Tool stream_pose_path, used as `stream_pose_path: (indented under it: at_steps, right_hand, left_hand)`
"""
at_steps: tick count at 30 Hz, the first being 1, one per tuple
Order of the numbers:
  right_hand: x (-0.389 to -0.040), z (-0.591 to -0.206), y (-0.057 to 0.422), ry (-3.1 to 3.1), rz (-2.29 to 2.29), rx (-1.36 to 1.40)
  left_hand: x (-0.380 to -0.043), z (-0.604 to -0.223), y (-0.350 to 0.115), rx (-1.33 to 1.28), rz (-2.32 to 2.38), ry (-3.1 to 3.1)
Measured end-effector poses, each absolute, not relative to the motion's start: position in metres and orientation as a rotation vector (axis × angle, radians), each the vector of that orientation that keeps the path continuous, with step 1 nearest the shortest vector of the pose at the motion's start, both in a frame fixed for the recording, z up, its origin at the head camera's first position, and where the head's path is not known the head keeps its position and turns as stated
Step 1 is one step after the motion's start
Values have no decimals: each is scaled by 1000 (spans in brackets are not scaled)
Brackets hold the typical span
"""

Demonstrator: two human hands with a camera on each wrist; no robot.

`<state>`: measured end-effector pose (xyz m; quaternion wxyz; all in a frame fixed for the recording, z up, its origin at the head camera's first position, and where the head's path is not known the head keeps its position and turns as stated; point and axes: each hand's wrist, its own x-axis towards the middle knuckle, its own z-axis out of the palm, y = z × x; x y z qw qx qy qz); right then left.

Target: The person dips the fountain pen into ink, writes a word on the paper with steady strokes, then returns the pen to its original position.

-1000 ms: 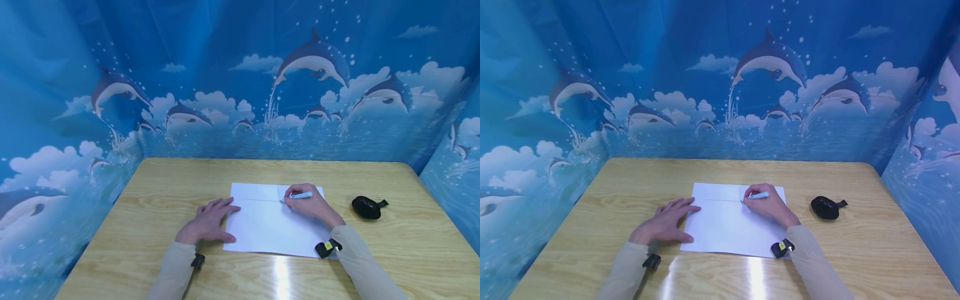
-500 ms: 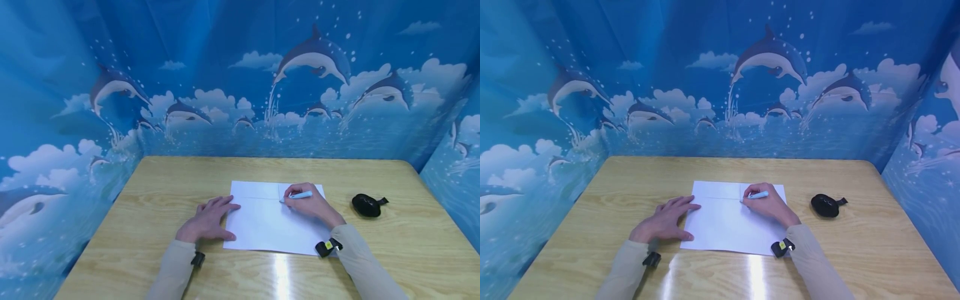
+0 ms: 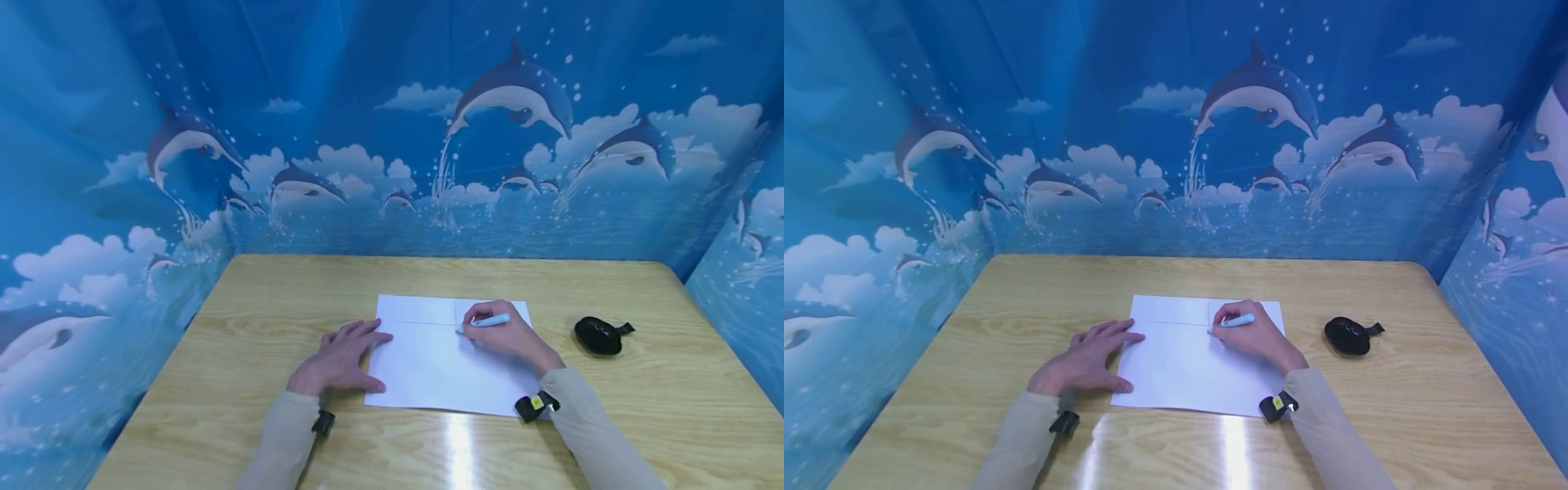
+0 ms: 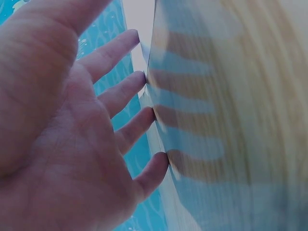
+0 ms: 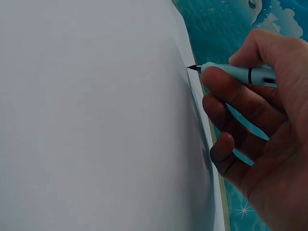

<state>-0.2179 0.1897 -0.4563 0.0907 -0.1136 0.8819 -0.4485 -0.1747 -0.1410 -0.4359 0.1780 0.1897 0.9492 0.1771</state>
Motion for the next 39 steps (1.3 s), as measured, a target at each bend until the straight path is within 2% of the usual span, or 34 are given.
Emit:
stream_pose_path:
  at_steps: [39]
  right_hand:
    - [-210, -456, 183, 2580, -1309, -419]
  left_hand:
    - [-176, -438, -142, 536, 514, 2687]
